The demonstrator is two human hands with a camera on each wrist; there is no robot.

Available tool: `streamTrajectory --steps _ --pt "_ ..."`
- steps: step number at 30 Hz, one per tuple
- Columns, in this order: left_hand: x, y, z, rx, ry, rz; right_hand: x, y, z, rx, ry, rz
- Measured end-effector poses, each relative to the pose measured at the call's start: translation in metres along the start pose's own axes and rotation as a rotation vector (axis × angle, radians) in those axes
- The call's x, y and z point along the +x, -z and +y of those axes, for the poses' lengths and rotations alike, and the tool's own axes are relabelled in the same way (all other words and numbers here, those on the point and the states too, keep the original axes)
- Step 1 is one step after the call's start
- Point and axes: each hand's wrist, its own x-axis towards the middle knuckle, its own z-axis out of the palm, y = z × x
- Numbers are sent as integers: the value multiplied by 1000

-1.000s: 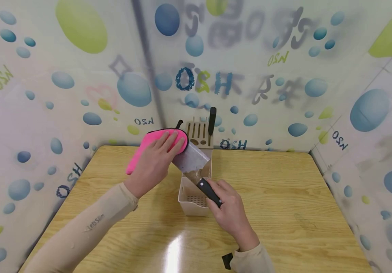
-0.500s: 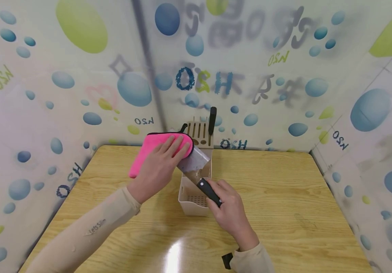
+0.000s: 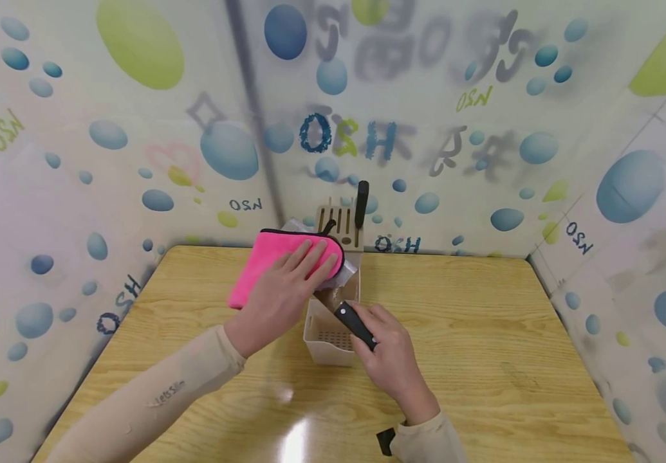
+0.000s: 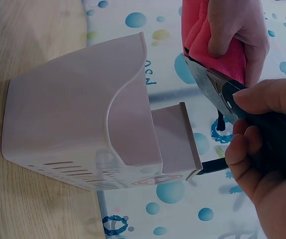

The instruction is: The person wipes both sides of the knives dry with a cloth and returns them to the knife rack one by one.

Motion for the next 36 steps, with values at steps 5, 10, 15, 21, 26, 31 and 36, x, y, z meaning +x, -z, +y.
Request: streamTrajectory --steps 5,10,15,21,26,31,36 --pt "0 -1 7 2 -14 17 0 -1 1 -2 12 2" --pt "-1 0 12 10 -32 14 0 -1 2 -11 8 -1" --pt "0 1 16 4 -40 45 0 -1 2 -14 11 -2" --pt "0 2 19 -13 -47 49 1 -1 3 -1 36 1" --pt "1 1 17 -44 -36 36 0 -2 4 -8 39 -6" --pt "0 0 13 -77 -17 16 0 -3 5 -16 40 -11" --pt "1 -2 7 -108 11 33 -1 -3 4 -16 28 -13"
